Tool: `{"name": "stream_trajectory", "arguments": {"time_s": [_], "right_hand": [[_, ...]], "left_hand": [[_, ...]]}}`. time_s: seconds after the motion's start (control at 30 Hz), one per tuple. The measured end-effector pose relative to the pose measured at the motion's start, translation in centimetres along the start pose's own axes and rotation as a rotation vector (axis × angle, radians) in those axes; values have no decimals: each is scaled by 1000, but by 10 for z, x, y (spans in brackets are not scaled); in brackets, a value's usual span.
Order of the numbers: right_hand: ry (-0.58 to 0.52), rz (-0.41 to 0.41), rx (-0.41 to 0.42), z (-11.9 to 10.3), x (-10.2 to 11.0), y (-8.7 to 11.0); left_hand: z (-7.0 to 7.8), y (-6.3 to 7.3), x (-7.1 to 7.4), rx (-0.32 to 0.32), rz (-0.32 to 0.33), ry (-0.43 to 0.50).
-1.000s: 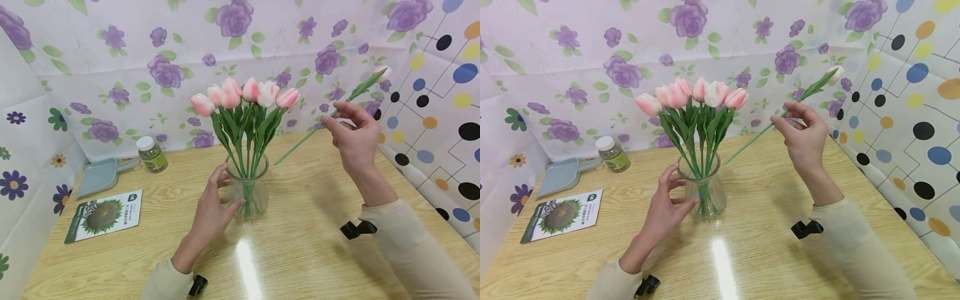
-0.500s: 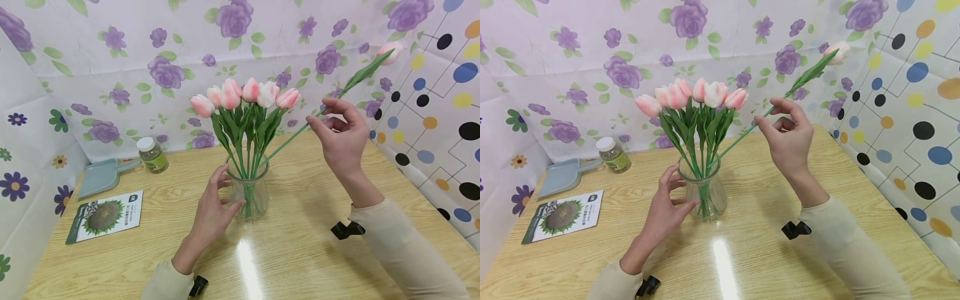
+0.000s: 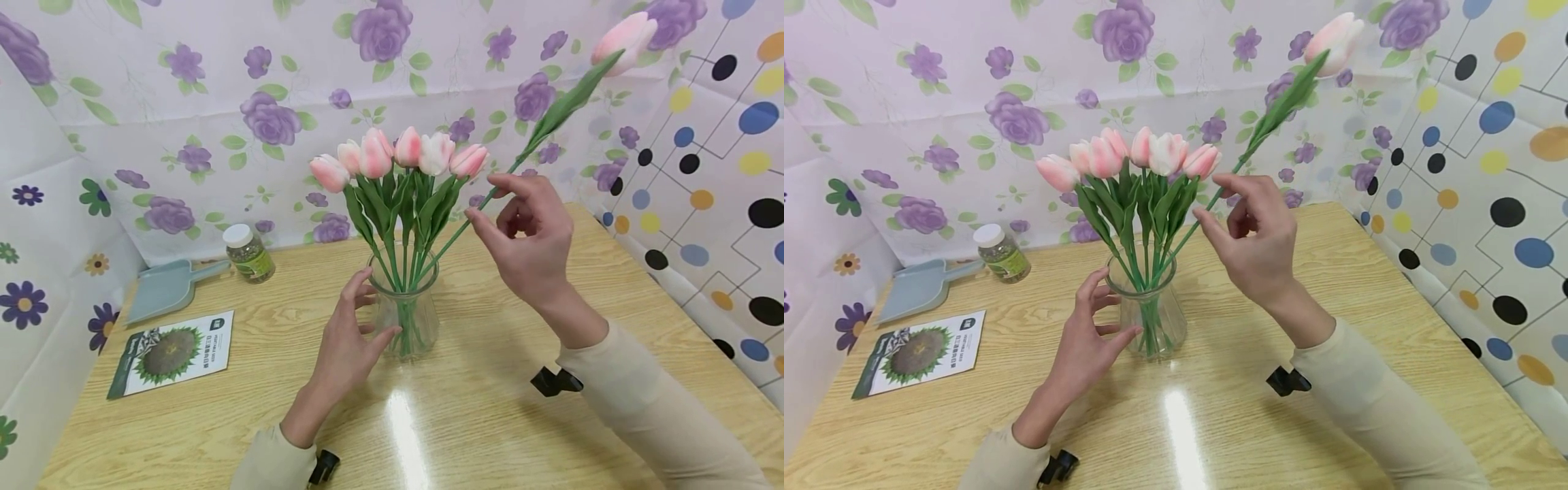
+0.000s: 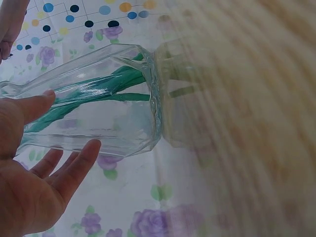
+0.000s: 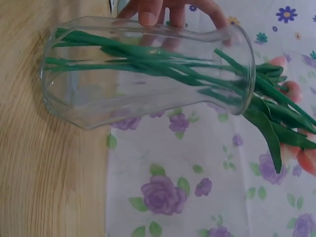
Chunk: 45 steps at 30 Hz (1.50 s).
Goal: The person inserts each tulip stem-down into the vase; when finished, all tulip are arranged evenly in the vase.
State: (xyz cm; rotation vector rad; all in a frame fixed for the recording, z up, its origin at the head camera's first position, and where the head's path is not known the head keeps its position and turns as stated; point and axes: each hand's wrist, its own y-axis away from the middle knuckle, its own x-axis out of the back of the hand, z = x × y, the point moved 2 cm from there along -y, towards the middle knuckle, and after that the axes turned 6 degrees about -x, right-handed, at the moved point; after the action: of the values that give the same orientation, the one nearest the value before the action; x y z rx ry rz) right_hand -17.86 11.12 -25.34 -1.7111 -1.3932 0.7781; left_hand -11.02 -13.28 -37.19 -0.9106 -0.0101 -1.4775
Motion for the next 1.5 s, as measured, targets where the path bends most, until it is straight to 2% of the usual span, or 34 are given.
{"name": "stream_trajectory", "arguments": {"time_s": [0.27, 0.57, 0.9, 1.03, 1.5], "right_hand": [[103, -116, 144, -7, -19, 10], [153, -202, 219, -8, -34, 21], [217, -354, 329, -10, -45, 32], [214, -396, 330, -8, -48, 36], [239, -488, 229, -4, -48, 44]], "left_hand": [[0, 0, 0, 10, -3, -6], [1, -1, 1, 0, -4, -13], [0, -1, 1, -15, -3, -2], [-1, 0, 0, -17, -8, 6], [-1, 0, 0, -17, -11, 15]]}}
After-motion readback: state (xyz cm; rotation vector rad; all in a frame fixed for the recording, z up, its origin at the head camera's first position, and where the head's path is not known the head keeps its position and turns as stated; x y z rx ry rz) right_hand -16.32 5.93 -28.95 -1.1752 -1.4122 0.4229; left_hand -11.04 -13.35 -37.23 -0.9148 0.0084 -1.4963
